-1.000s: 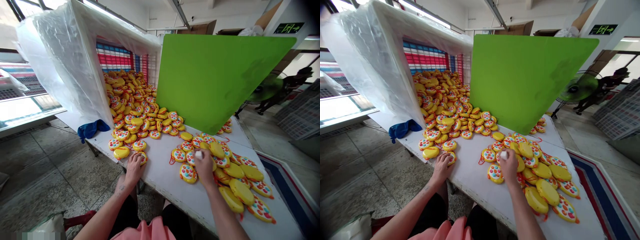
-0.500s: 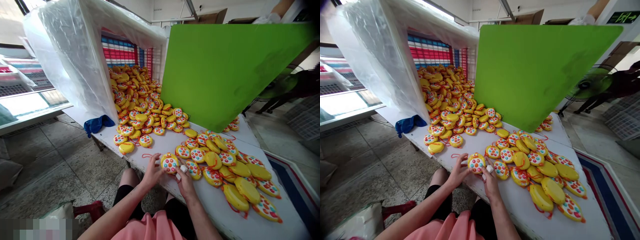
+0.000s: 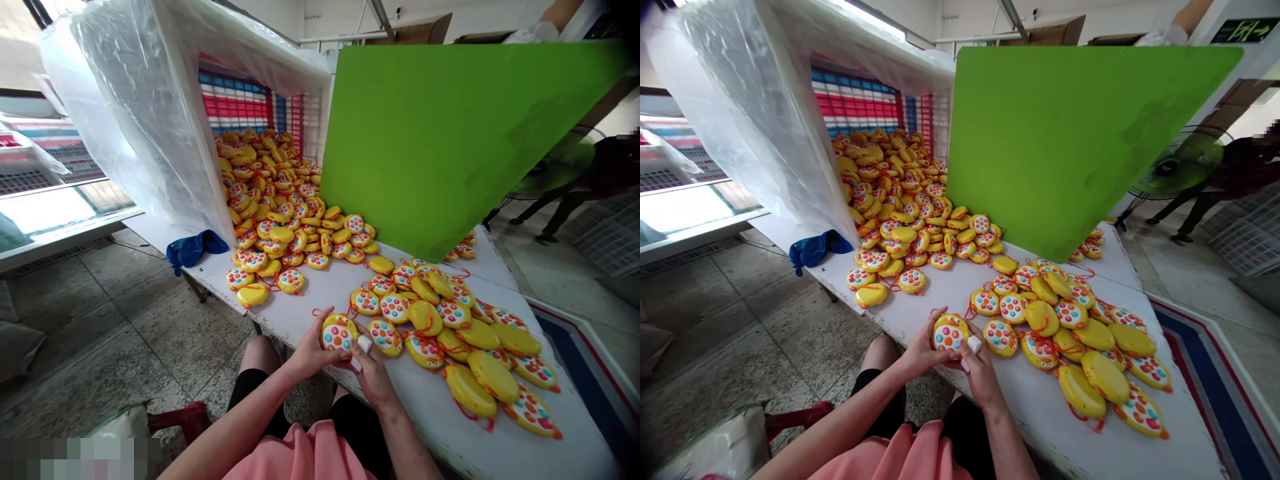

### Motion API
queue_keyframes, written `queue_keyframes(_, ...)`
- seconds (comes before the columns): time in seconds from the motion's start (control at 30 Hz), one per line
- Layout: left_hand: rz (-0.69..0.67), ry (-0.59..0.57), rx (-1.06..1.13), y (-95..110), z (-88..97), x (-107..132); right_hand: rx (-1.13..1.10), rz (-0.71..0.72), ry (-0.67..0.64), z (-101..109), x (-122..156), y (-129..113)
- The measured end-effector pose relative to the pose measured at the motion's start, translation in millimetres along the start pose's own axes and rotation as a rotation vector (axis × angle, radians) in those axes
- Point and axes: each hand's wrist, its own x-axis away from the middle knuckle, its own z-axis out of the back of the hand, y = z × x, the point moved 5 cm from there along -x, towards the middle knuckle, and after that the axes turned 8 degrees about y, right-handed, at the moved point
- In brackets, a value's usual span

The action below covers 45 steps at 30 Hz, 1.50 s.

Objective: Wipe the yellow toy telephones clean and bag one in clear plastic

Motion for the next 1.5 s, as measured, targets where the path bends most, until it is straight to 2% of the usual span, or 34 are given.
queue_keyframes(0.13, -0.002, -0.011, -0.019, 4, 0.7, 0, 0.007, -0.03, -0.065, -2, 4, -5)
queue_keyframes(0.33, -0.043, 0.009, -0.14, 3, 3.3, -1, 0.079, -0.035, -0.022, 5, 1, -4)
queue_keyframes(0.43, -0.09, -0.038, -0.211, 2, -1.6, 0, 0.167, 0.046, 0.034, 7, -2, -2)
queue_keyframes(0.53, -0.153, -0.066, -0.351, 6, -1.6, -5, 0.249, 0.175, 0.156, 17, -6, -16)
queue_keyframes(0.63, -0.31, 0.054, -0.715, 23, 15.5, -23, 0.408, 0.351, 0.343, 42, -12, -55)
queue_keyframes(0.7, -0.427, 0.203, -1.087, 36, 33.9, -41, 0.565, 0.564, 0.542, 66, -15, -96)
queue_keyframes(0.77, -0.414, 0.335, -1.408, 43, 54.2, -60, 0.717, 0.826, 0.754, 91, -17, -140)
queue_keyframes(0.87, -0.357, 0.44, -1.536, 45, 76.0, -81, 0.933, 1.016, 0.923, 129, -34, -189)
queue_keyframes(0.97, -0.337, 0.44, -1.543, 39, 80.9, -87, 1.175, 0.997, 0.922, 162, -62, -211)
queue_keyframes(1.03, -0.33, 0.414, -1.532, 34, 78.4, -86, 1.275, 0.93, 0.842, 175, -77, -208)
queue_keyframes(1.1, -0.329, 0.39, -1.495, 31, 75.3, -84, 1.314, 0.925, 0.78, 176, -81, -196)
queue_keyframes(1.3, -0.356, 0.363, -1.222, 30, 73.1, -75, 1.314, 1.121, 0.788, 146, -49, -145)
queue_keyframes(1.4, -0.368, 0.378, -1.019, 29, 71.1, -65, 1.297, 1.122, 0.751, 143, -42, -125)
queue_keyframes(1.5, -0.349, 0.415, -0.77, 28, 66.0, -53, 1.246, 1.05, 0.697, 152, -47, -122)
